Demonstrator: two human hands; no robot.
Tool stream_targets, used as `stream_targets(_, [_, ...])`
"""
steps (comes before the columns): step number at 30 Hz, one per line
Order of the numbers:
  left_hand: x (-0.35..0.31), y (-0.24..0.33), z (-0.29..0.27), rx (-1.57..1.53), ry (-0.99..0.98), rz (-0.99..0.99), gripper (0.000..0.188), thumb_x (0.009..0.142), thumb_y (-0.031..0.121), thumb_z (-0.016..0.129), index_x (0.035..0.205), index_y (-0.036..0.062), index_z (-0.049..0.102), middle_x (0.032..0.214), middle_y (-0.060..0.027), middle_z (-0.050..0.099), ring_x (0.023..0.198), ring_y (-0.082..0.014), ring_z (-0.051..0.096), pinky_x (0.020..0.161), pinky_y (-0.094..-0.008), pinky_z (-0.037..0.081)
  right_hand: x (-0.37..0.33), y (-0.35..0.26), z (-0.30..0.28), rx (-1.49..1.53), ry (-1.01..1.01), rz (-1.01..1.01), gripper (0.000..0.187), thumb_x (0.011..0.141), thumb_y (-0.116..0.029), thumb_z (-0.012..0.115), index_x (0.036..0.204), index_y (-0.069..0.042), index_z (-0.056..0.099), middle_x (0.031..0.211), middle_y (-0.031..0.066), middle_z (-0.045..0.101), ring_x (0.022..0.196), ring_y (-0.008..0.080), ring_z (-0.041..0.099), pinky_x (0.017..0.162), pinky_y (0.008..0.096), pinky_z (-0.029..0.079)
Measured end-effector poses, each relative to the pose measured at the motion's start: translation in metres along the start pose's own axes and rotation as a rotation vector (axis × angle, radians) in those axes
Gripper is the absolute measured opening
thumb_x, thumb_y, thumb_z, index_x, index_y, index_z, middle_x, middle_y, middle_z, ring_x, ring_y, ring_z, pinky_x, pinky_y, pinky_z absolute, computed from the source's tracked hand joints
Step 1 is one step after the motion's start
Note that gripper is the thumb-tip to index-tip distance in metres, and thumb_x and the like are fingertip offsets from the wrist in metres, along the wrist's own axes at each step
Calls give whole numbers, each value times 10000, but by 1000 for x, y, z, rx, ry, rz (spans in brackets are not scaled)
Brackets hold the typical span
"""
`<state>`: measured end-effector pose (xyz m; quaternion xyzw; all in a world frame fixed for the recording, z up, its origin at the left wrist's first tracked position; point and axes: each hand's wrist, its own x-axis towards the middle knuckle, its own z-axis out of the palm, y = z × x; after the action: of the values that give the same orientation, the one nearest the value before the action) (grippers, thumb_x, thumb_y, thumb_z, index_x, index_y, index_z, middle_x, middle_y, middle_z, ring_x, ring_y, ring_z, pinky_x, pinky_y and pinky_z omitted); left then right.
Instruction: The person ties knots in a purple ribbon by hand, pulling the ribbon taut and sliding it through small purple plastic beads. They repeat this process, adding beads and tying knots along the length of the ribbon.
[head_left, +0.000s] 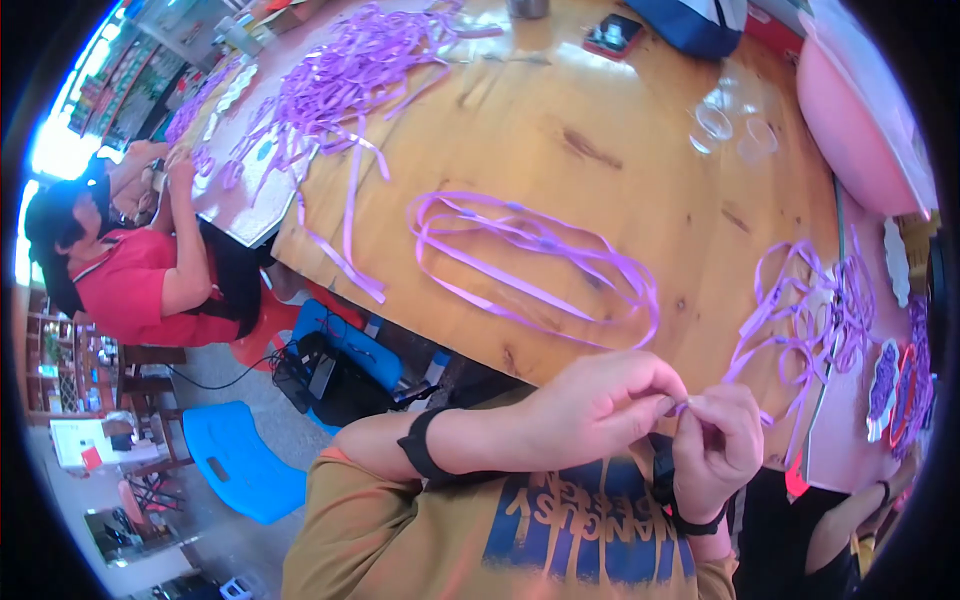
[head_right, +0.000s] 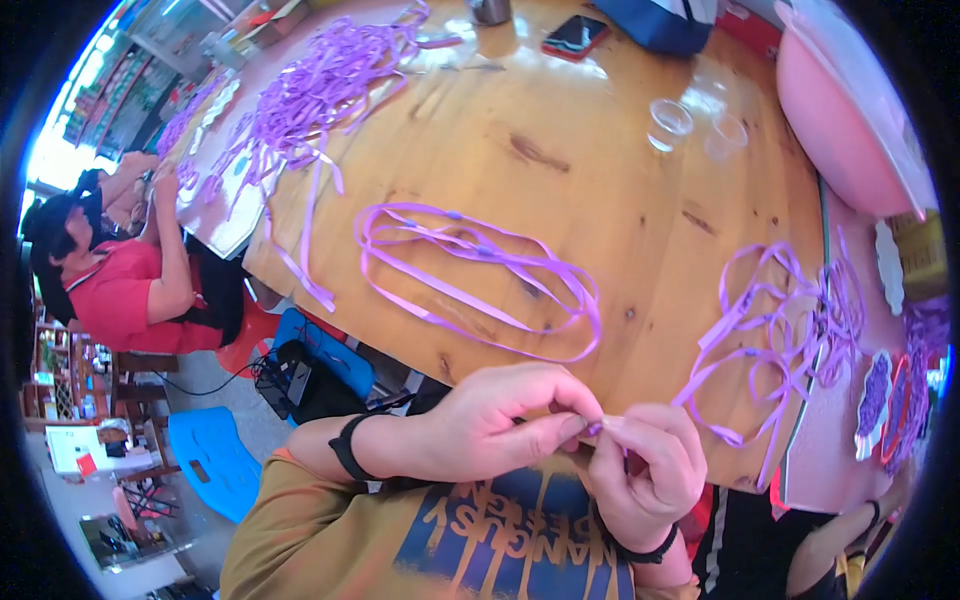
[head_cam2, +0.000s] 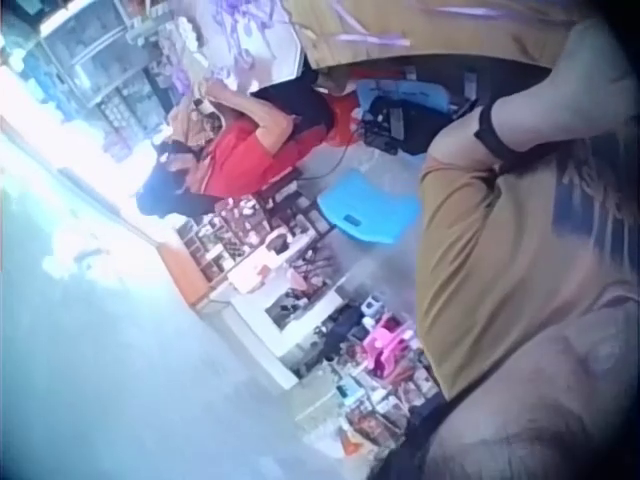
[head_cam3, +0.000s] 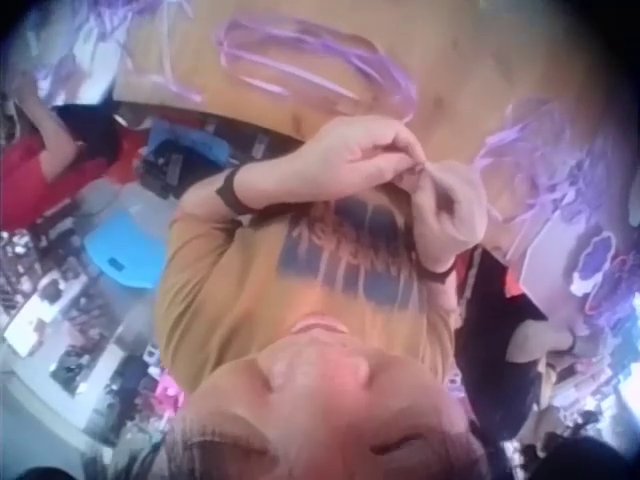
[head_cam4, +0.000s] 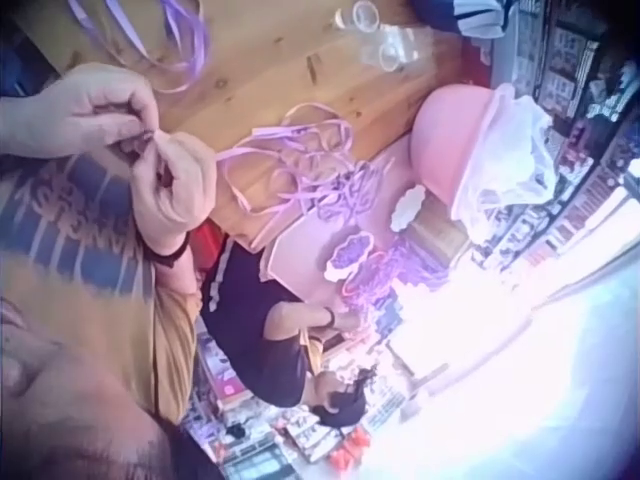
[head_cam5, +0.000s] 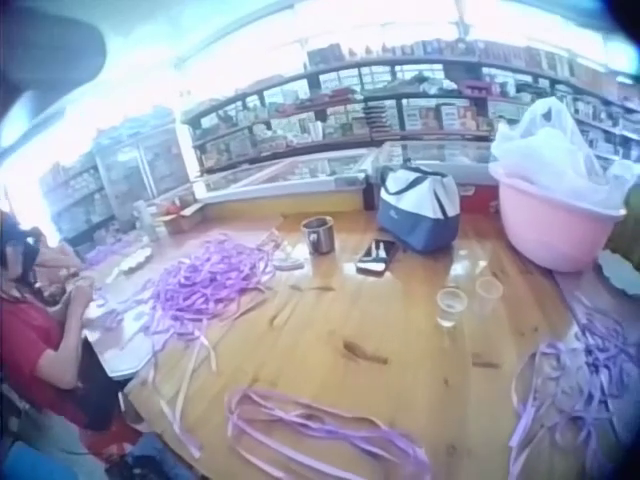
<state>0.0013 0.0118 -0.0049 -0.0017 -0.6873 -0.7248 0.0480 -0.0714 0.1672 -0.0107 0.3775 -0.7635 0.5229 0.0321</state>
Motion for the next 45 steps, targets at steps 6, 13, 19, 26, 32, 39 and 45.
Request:
stream_targets(6, [-2,4,-3,-102,-16,-256,134,856,31,562,978,-21,583,855,-39,594,741,-69,582,636,-188,473,6,1,0,113,-53,-89,264,643,102,657,866,-36,623,763,74,568,556,127,530,479,218,414])
stream_targets(13, [-5,4,6,250,-4,-14,86,746,-63,583,826,-33,571,802,-82,582,654,-115,570,572,-218,448,-5,2,-4,206,-46,-89,261,628,93,665,857,-23,619,741,77,566,566,136,544,470,222,421])
stream_targets(19, [-21,9,24,437,49,115,104,702,-82,571,778,-15,545,733,-84,563,648,-158,545,602,-250,442,-25,-1,-13,214,-44,-94,235,616,75,683,819,-25,623,608,55,527,487,139,517,420,241,393])
stream_targets(26, [-41,7,39,607,108,223,128,675,-98,544,762,-6,526,725,-83,551,661,-186,522,621,-271,431,-45,-5,-14,184,9,-156,215,611,29,716,789,-69,647,507,10,460,402,137,439,381,251,307])
stream_targets(32, [-51,9,40,416,93,88,125,710,-85,511,811,-12,525,765,-70,546,720,-163,508,649,-254,422,-52,-6,-20,203,8,-191,222,613,17,728,806,-50,642,523,8,485,407,127,440,373,242,297])
stream_targets(39, [-55,10,43,572,155,181,234,681,-66,549,907,-16,575,802,-100,560,721,-185,522,678,-293,426,-54,-10,-20,257,-47,-141,187,645,20,701,808,-32,626,551,40,501,420,151,451,382,260,311])
stream_targets(45, [-57,13,44,1218,76,652,287,642,63,578,922,21,626,786,-31,556,625,-182,529,803,-381,400,-55,-12,-19,326,-156,-133,103,713,-35,677,801,-39,623,567,72,502,456,218,480,415,299,349])
